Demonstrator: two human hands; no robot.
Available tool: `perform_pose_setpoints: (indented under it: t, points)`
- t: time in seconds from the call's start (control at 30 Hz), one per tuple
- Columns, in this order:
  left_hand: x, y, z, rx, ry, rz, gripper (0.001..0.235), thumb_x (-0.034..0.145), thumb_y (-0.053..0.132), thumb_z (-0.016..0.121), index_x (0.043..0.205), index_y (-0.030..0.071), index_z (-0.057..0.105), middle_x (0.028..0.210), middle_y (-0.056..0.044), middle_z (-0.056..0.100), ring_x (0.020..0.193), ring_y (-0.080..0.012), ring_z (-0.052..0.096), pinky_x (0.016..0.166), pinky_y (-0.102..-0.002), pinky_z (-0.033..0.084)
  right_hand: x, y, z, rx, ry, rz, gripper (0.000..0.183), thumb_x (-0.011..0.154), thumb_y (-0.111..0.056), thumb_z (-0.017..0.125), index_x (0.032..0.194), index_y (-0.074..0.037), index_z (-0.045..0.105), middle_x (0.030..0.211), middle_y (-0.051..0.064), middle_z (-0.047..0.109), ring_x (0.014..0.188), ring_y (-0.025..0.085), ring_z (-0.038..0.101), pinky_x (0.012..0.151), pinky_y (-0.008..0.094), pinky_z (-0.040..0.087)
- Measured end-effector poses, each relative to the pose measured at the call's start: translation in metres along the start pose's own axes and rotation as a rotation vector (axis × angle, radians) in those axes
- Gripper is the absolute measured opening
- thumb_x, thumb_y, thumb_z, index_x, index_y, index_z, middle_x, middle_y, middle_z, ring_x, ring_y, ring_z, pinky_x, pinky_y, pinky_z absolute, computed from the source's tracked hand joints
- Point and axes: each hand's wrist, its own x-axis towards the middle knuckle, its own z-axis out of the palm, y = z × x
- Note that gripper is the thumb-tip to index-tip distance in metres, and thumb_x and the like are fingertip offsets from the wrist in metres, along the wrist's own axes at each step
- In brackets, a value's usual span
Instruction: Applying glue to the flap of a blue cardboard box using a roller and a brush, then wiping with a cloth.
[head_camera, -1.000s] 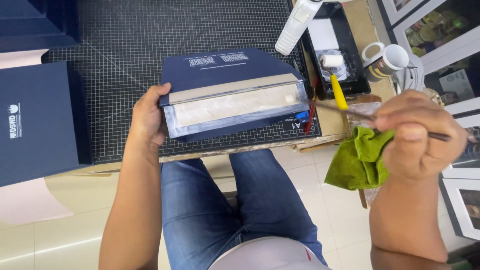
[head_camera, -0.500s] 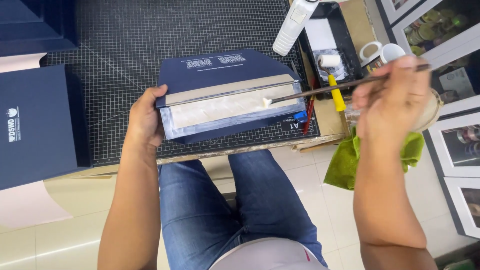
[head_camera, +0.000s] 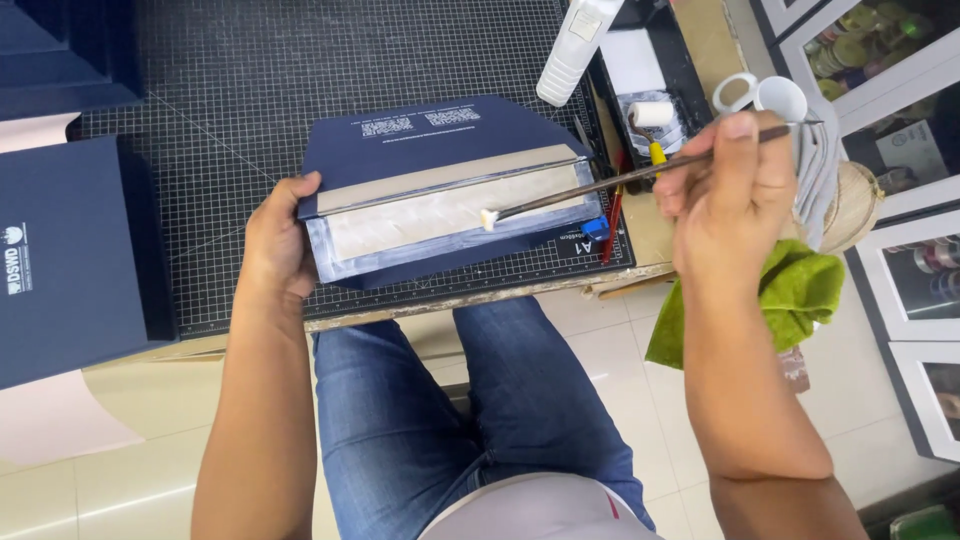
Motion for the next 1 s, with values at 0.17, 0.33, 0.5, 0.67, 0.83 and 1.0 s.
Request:
perform_pose_setpoints:
  t: [0.17, 0.33, 0.5, 0.67, 0.83, 1.0]
  points:
    - [-0.002, 0.002, 0.002, -0.002, -0.006, -0.017, 0.026, 0.082, 0.027, 0.072, 0.101, 0.01, 0.068, 0.094, -0.009, 0.074, 0.084, -0.0247, 0.072, 0.072, -0.04, 0.061, 0.009, -0.002, -0.045, -0.304, 0.214, -0.011, 0.027, 0.118, -0.035, 0.052, 0.107, -0.011, 0.052, 0.087, 0.003, 0.059, 0.061, 0.012, 0.062, 0.044, 0.02, 0.038]
    - [-0.007, 0.005, 0.004, 0.01, -0.001, -0.023, 0.026, 0.083, 0.027, 0.072, 0.102, 0.011, 0.067, 0.095, -0.007, 0.074, 0.085, -0.0239, 0.072, 0.074, -0.04, 0.062, 0.013, -0.006, -0.035, -0.137, 0.191, -0.073, 0.03, 0.117, -0.035, 0.052, 0.101, -0.01, 0.051, 0.069, 0.004, 0.049, 0.051, 0.012, 0.051, 0.042, 0.023, 0.037]
    - [-0.008, 0.005, 0.003, 0.01, -0.006, -0.033, 0.026, 0.084, 0.027, 0.07, 0.104, 0.01, 0.068, 0.098, -0.009, 0.074, 0.088, -0.025, 0.072, 0.076, -0.04, 0.062, 0.015, 0.01, -0.05, -0.16, 0.12, 0.035, 0.024, 0.12, -0.029, 0.049, 0.105, -0.012, 0.056, 0.078, 0.0, 0.06, 0.057, 0.008, 0.059, 0.045, 0.017, 0.044]
    - [-0.004, 0.003, 0.002, 0.012, -0.035, -0.019, 0.024, 0.084, 0.028, 0.07, 0.1, 0.011, 0.066, 0.095, -0.008, 0.073, 0.085, -0.0247, 0.072, 0.074, -0.04, 0.062, 0.021, 0.003, -0.065, -0.127, 0.215, -0.076, 0.029, 0.119, -0.031, 0.048, 0.101, -0.009, 0.055, 0.068, 0.003, 0.053, 0.051, 0.01, 0.052, 0.042, 0.023, 0.037]
    - [-0.004, 0.004, 0.003, 0.008, -0.028, -0.021, 0.027, 0.083, 0.028, 0.07, 0.102, 0.009, 0.067, 0.097, -0.009, 0.074, 0.086, -0.0251, 0.072, 0.075, -0.04, 0.062, 0.023, 0.01, -0.055, -0.208, 0.204, 0.027, 0.026, 0.118, -0.033, 0.053, 0.105, -0.012, 0.057, 0.076, 0.0, 0.059, 0.057, 0.009, 0.059, 0.046, 0.019, 0.045]
    - [-0.002, 0.003, 0.002, 0.013, -0.041, -0.022, 0.028, 0.082, 0.028, 0.071, 0.101, 0.008, 0.066, 0.096, -0.01, 0.074, 0.086, -0.0254, 0.072, 0.076, -0.04, 0.062, 0.024, 0.011, -0.069, -0.151, 0.301, -0.035, 0.033, 0.115, -0.034, 0.049, 0.097, -0.007, 0.054, 0.062, 0.013, 0.052, 0.045, 0.016, 0.045, 0.043, 0.027, 0.036]
